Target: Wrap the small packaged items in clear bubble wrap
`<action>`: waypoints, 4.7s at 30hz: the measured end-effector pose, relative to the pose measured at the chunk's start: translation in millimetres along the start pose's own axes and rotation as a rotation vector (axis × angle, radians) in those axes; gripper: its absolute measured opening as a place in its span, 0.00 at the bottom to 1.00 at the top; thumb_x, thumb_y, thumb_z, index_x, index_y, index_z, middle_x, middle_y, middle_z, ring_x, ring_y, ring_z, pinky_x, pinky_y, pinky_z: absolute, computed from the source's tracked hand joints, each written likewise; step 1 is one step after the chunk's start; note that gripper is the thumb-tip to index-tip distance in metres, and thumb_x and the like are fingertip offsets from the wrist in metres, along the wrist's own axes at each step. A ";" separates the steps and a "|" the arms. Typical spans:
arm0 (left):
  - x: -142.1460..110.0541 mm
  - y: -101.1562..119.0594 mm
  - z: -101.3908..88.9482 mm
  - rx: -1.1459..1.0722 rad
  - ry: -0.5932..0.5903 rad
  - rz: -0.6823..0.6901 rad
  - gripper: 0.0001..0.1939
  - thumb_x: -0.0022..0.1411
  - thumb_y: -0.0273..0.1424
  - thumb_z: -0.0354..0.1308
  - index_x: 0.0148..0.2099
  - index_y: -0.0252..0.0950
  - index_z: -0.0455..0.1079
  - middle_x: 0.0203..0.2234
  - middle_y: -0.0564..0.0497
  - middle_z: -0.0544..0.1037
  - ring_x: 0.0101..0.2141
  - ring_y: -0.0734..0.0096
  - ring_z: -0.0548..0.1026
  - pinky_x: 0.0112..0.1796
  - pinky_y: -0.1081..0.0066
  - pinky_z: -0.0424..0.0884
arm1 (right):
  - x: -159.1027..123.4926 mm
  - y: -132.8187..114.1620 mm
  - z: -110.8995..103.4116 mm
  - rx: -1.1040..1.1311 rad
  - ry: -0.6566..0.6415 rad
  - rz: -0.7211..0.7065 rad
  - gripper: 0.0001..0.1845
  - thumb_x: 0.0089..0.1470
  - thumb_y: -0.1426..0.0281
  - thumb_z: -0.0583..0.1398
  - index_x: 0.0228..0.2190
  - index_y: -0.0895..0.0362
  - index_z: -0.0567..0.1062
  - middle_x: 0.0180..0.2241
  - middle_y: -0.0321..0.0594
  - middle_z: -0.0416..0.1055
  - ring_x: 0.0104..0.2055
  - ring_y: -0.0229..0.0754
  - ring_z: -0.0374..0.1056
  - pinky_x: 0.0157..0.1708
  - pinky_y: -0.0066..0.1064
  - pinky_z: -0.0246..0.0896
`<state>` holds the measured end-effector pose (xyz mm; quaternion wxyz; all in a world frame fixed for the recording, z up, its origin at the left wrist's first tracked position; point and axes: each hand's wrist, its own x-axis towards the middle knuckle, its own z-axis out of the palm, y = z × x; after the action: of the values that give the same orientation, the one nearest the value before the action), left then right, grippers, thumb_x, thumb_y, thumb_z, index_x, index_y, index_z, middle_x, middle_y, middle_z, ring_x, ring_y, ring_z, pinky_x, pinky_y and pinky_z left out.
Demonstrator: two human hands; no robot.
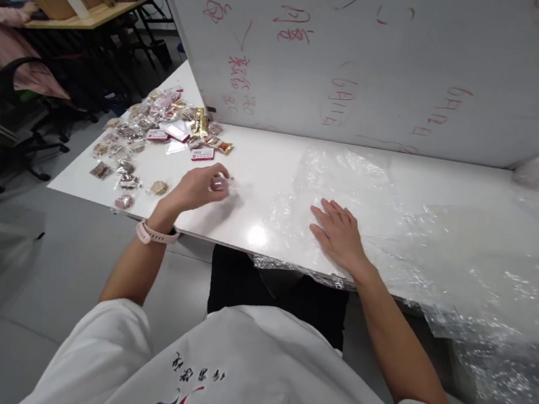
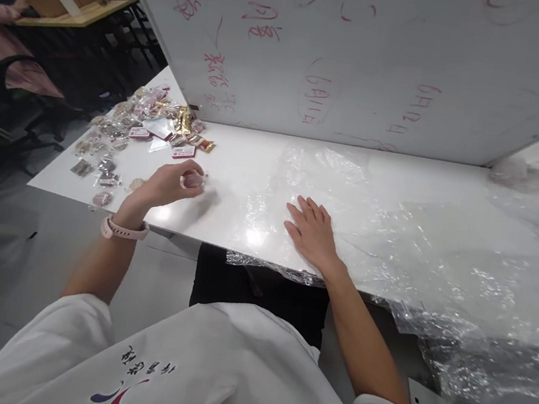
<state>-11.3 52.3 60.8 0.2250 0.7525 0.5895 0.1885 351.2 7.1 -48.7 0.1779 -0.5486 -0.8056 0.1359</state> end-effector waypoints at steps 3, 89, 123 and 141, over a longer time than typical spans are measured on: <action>4.9 71.6 35.5 -0.313 -0.072 0.222 0.15 0.53 0.33 0.66 0.45 0.42 0.72 0.33 0.49 0.75 0.35 0.65 0.72 0.40 0.67 0.66 | -0.6 -0.1 -7.3 0.218 0.045 0.054 0.32 0.67 0.48 0.42 0.66 0.44 0.58 0.70 0.37 0.51 0.72 0.50 0.46 0.69 0.54 0.40; -2.6 126.7 200.0 -0.673 0.021 0.326 0.21 0.63 0.35 0.58 0.55 0.38 0.58 0.46 0.44 0.71 0.40 0.64 0.72 0.42 0.64 0.68 | -35.1 -26.2 -31.7 0.784 0.238 0.110 0.22 0.65 0.56 0.55 0.57 0.47 0.72 0.62 0.40 0.66 0.65 0.46 0.60 0.64 0.44 0.57; -21.3 110.9 195.1 -0.085 0.058 0.636 0.11 0.72 0.34 0.51 0.54 0.39 0.65 0.48 0.44 0.77 0.50 0.59 0.74 0.62 0.47 0.54 | 61.3 71.0 -57.0 0.392 0.189 0.237 0.22 0.51 0.57 0.66 0.46 0.55 0.79 0.42 0.44 0.75 0.36 0.44 0.71 0.43 0.42 0.69; -22.9 111.0 194.2 0.031 0.086 0.691 0.12 0.73 0.36 0.49 0.53 0.39 0.66 0.47 0.47 0.78 0.47 0.64 0.76 0.64 0.49 0.56 | 121.8 37.0 -61.7 0.520 0.034 0.277 0.08 0.56 0.66 0.63 0.30 0.59 0.74 0.29 0.42 0.74 0.29 0.38 0.69 0.34 0.32 0.64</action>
<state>179.0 -15.2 -38.1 0.1113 0.9023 0.3117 0.2763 368.2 135.5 8.2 0.3057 -0.5913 -0.6582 0.3516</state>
